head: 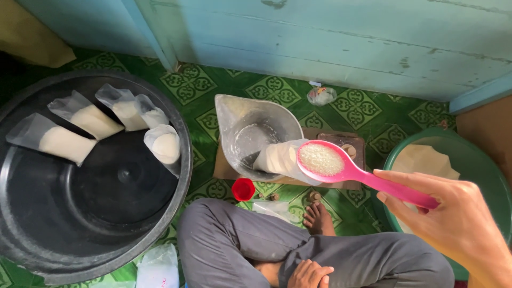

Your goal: Scooping white powder from a large basin into plastic bags using a pink scoop and a funnel.

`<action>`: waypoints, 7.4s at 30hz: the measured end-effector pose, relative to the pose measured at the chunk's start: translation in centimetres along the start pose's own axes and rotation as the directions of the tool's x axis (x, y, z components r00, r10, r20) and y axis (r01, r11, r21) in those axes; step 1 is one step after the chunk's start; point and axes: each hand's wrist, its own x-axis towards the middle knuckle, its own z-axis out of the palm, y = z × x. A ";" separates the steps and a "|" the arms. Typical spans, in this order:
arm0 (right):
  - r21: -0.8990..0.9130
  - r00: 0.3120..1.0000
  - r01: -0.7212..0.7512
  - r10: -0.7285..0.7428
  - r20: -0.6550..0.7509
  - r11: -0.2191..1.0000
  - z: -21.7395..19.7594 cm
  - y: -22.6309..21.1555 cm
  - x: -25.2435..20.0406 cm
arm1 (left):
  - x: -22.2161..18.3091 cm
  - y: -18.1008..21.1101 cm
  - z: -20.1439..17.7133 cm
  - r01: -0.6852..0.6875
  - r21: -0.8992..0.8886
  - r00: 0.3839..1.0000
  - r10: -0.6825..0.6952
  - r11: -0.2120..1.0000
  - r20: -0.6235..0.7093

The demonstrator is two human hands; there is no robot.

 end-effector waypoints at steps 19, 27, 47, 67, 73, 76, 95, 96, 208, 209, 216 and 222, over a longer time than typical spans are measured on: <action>-0.187 0.994 -0.033 0.053 0.099 0.982 0.3 -2.2 1.2 | -0.3 -0.3 -0.3 -0.008 -0.009 0.998 0.008 1.000 0.066; -0.260 0.979 -0.114 0.152 0.133 0.959 0.1 -4.0 1.7 | 0.1 0.4 -0.6 0.044 -0.021 0.997 -0.043 0.999 0.066; -0.405 0.943 -0.151 0.254 0.215 0.902 0.4 -6.5 2.6 | 0.0 0.0 -0.7 -0.016 0.007 0.997 0.015 1.000 0.069; -0.412 0.901 -0.179 0.317 0.296 0.894 0.6 -8.1 3.2 | 0.2 0.1 -0.9 -0.024 -0.003 0.997 0.024 1.000 0.069; -0.446 0.888 -0.168 0.331 0.318 0.879 0.8 -8.1 3.1 | 0.2 -0.1 -0.8 -0.061 0.017 0.997 0.061 0.998 0.041; -0.423 0.911 -0.150 0.291 0.293 0.894 1.0 -7.8 3.0 | 0.0 -0.1 -0.7 -0.041 -0.004 0.997 0.041 0.999 0.063; -0.462 0.929 -0.076 0.231 0.288 0.884 1.8 -7.4 3.0 | -0.5 -0.5 -0.4 -0.045 0.010 0.997 0.044 0.999 0.063; -0.453 0.931 -0.073 0.224 0.289 0.889 1.8 -7.4 3.0 | -0.6 -0.6 -0.3 -0.033 -0.003 0.997 0.033 0.999 0.073; 0.041 0.919 -0.008 0.023 -0.393 0.999 11.9 18.1 -13.8 | 5.1 -16.6 5.6 0.210 0.767 0.424 -0.763 0.606 0.487; 0.037 0.919 -0.013 0.026 -0.393 0.999 12.0 18.1 -13.8 | 4.9 -16.9 5.9 0.184 0.797 0.360 -0.794 0.576 0.491; -0.006 0.921 -0.018 0.015 -0.389 1.000 12.1 18.2 -13.7 | 5.0 -16.6 6.0 0.083 0.858 0.354 -0.820 0.507 0.450; 0.001 0.920 -0.032 0.030 -0.391 0.999 12.1 18.0 -13.7 | 7.0 -16.4 5.7 0.141 0.870 0.344 -0.848 0.472 0.404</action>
